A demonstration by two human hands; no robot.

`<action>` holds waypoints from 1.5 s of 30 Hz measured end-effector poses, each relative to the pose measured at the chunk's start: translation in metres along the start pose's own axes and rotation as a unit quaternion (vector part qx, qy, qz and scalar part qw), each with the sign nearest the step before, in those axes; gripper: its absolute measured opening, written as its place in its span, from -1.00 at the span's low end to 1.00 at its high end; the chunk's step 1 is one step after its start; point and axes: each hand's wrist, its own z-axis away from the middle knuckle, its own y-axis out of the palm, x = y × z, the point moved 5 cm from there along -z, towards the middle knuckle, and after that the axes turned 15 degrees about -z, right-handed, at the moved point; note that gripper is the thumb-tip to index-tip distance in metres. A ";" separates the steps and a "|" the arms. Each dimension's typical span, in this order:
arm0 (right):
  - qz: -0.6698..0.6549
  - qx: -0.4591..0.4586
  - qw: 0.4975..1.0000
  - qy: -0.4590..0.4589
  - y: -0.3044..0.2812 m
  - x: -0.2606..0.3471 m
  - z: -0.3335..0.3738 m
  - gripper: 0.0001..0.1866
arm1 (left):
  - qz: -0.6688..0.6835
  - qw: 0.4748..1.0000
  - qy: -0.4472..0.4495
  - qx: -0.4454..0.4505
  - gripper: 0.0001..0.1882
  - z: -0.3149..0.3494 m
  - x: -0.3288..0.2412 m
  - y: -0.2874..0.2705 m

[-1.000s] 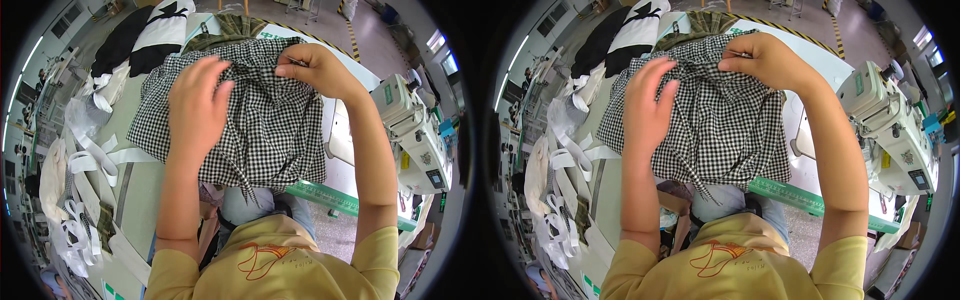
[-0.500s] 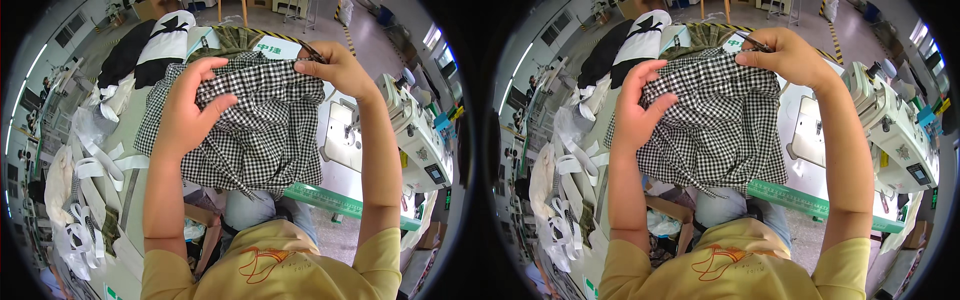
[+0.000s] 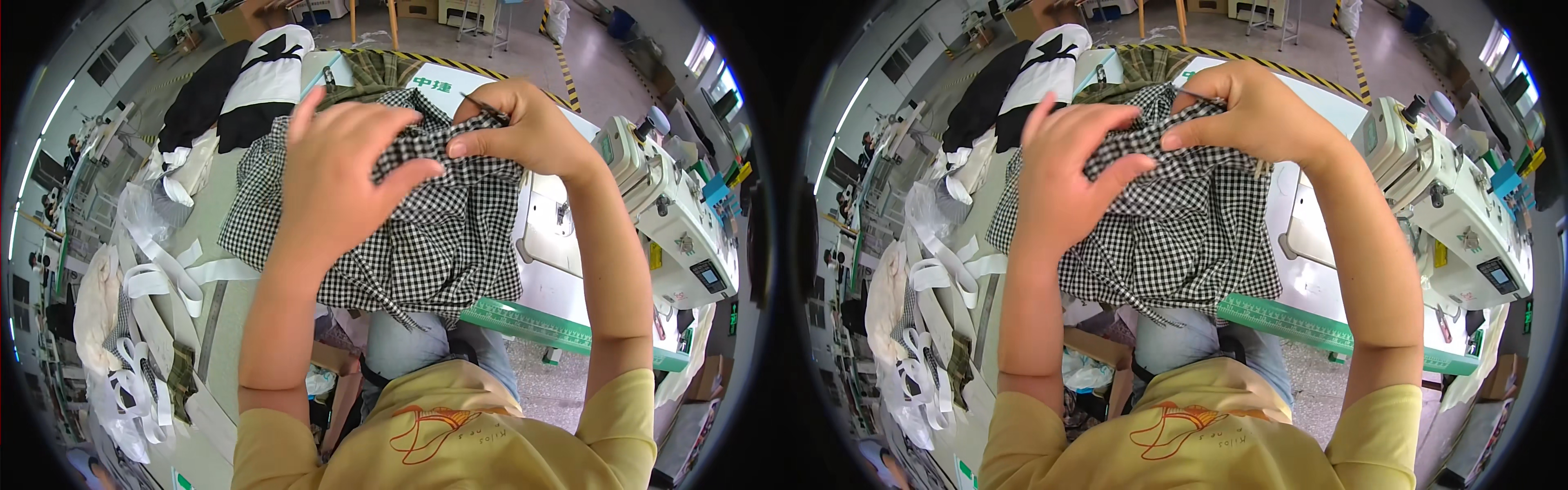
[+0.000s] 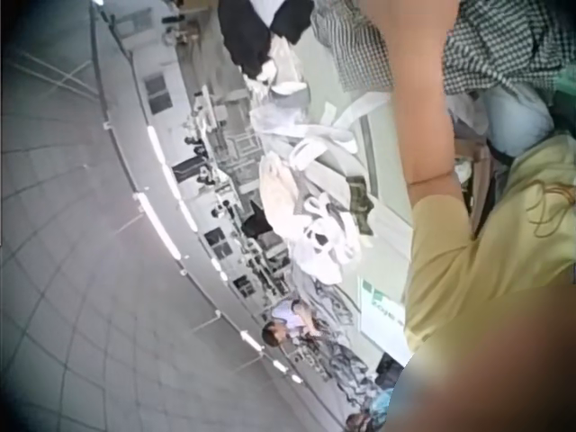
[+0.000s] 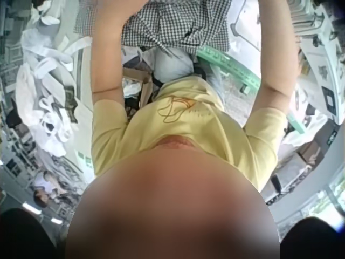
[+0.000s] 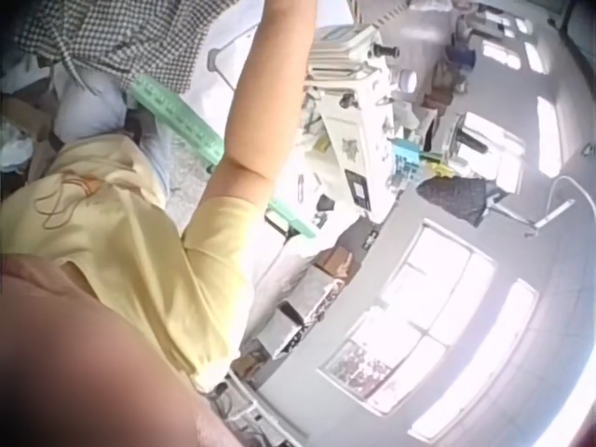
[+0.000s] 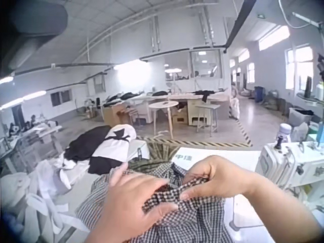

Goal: The person is threading a drawstring through the waistband of checkered pants and inspecting the garment at a factory workbench.

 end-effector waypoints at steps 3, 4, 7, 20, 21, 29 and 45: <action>0.024 0.014 0.997 -0.070 0.003 0.015 0.000 -0.73 | 0.200 0.965 -0.095 0.143 -0.67 -0.003 -0.001 0.020; 0.012 0.009 0.998 -0.056 0.000 0.014 0.001 -0.74 | 0.228 0.958 -0.107 0.138 -0.70 -0.004 0.001 0.016; -0.015 -0.019 1.000 0.000 -0.018 0.009 0.008 -0.74 | 0.211 0.970 -0.117 0.030 -0.67 0.004 0.019 0.005; -0.021 -0.011 0.998 -0.063 -0.034 -0.005 0.026 -0.76 | 0.102 0.987 -0.120 -0.010 -0.78 0.029 0.011 0.028; -0.020 -0.011 0.998 -0.061 -0.035 -0.006 0.027 -0.76 | 0.134 0.981 -0.137 -0.010 -0.82 0.029 0.011 0.027; -0.041 -0.054 0.998 -0.010 -0.042 -0.019 0.035 -0.79 | 0.102 0.986 -0.090 -0.095 -0.91 0.030 0.014 0.008; -0.049 -0.082 0.995 -0.034 -0.040 -0.015 0.036 -0.80 | 0.305 0.937 -0.165 -0.049 -0.89 0.030 0.024 0.015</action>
